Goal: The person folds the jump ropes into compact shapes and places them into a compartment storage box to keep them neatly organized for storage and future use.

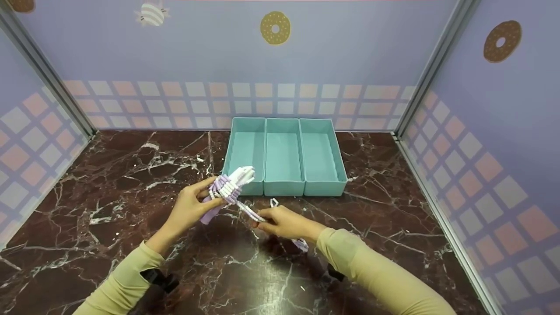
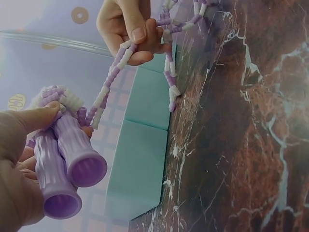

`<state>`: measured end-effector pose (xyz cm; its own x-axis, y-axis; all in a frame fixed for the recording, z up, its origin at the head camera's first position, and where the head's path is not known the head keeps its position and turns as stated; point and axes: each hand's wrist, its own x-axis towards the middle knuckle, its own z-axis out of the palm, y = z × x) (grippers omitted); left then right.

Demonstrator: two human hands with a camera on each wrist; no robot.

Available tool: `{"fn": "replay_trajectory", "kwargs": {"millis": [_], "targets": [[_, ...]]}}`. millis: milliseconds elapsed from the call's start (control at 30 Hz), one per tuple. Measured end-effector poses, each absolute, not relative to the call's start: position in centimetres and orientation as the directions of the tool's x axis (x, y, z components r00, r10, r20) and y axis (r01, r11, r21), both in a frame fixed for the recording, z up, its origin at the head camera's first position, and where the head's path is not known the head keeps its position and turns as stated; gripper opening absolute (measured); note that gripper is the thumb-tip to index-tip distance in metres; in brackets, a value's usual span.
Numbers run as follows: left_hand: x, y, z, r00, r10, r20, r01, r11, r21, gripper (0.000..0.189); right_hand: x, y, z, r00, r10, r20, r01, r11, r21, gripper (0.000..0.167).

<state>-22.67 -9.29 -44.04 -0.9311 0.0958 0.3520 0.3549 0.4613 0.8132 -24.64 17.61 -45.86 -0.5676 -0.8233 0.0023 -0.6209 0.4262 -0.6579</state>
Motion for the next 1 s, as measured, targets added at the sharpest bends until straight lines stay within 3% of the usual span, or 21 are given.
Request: {"fn": "replay_trajectory", "kwargs": {"millis": [233, 500, 767, 1000], "targets": [[-22.4, -9.1, -44.1, -0.923, 0.104, 0.371, 0.37, 0.508, 0.778, 0.054, -24.2, 17.8, -45.2, -0.536, -0.844, -0.023, -0.645, 0.428, -0.633, 0.019], [-22.7, -9.5, -44.2, -0.882, 0.101, 0.46, 0.424, 0.594, 0.684, 0.042, -23.6, 18.5, -44.8, -0.544, -0.837, -0.06, -0.648, 0.464, -0.604, 0.015], [-22.9, -9.4, -44.6, -0.879, 0.102, 0.466, 0.418, 0.634, 0.65, 0.041, -23.2, 18.6, -44.5, -0.549, -0.835, -0.028, -0.668, 0.459, -0.586, 0.013], [-22.8, -9.1, -44.5, -0.873, 0.145, 0.465, 0.433, 0.668, 0.605, 0.042, -22.9, 18.6, -43.8, -0.548, -0.836, 0.009, -0.735, 0.477, -0.482, 0.015]]}}
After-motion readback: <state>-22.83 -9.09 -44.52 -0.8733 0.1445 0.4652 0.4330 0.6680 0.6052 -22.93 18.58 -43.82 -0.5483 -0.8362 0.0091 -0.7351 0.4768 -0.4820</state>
